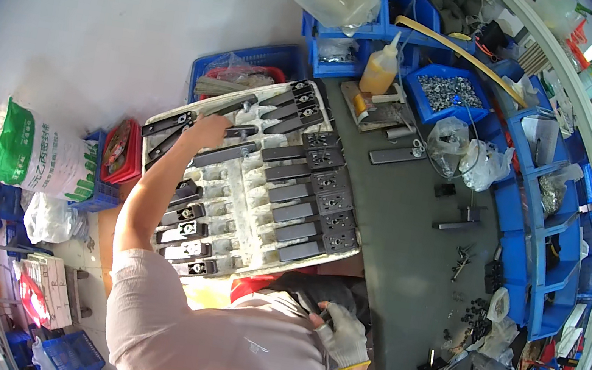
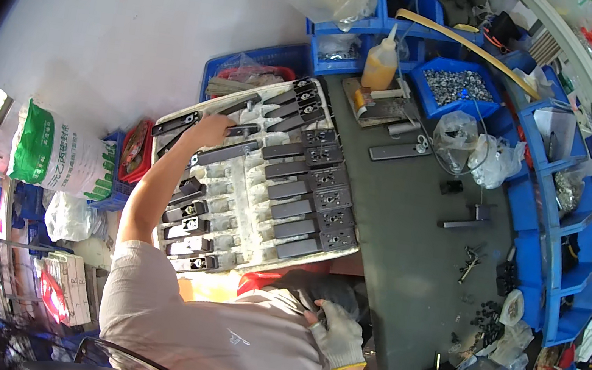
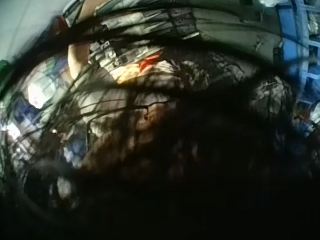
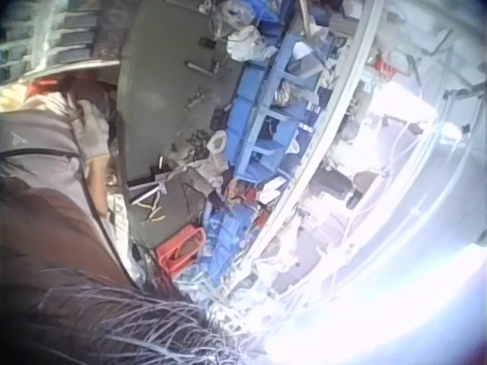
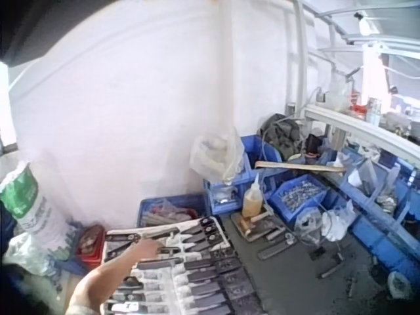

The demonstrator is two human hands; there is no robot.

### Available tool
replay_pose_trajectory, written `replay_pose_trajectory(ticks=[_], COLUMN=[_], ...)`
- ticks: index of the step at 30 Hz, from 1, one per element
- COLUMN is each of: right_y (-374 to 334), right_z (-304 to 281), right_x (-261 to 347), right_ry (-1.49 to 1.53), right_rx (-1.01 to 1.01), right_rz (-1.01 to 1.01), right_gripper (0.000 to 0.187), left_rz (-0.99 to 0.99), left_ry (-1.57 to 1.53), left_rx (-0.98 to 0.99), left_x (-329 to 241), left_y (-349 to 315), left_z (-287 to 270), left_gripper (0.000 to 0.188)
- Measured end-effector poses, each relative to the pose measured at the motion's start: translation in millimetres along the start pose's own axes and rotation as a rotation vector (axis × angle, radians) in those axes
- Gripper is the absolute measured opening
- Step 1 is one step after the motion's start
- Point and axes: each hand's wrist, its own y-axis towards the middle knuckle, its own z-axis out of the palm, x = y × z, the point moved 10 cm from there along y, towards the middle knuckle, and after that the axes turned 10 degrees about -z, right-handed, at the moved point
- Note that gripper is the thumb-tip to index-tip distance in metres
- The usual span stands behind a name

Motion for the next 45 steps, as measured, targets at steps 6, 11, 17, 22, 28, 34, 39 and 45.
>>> replay_pose_trajectory(ticks=[6,11,17,22,28,34,39,45], right_y=[-3.1,0.7,2.4,0.7,1.7,-22.5,-51.3,-87.2], right_z=[-3.7,-9.3,-6.5,-7.0,-15.8,-29.2,-49.7,-64.5], right_x=[-19.7,-20.5,-29.7,-30.7,-20.3,-32.7,-43.3,-49.8], right_ry=[-0.046,0.009,0.020,0.054,-0.024,0.044,0.098,0.047], right_rx=[0.016,0.007,-0.053,-0.022,0.031,-0.082,-0.197,-0.257], right_rz=[0.082,0.112,0.103,0.191,0.089,0.178,0.211,0.304], right_gripper=[0.039,0.041,0.040,0.041,0.050,0.049,0.048,0.048], left_rz=[-0.104,-0.212,-0.125,0.068,0.032,0.237,0.455,0.759], left_ry=[-0.365,-0.104,-0.231,0.062,-0.016,-0.119,-0.602,-0.829], left_rx=[0.005,-0.418,-0.269,-0.459,-0.353,-0.573,-0.355,-0.014], left_x=[17.9,37.2,26.2,-5.9,59.0,-68.1,-261.7,-540.0], left_y=[21.3,53.7,53.6,51.9,66.5,20.2,-41.4,-59.0], left_z=[-2.6,-27.9,-31.6,-54.8,-0.6,-90.3,-134.9,-73.9], left_gripper=[0.031,0.039,0.030,0.026,0.032,0.034,0.024,0.055])
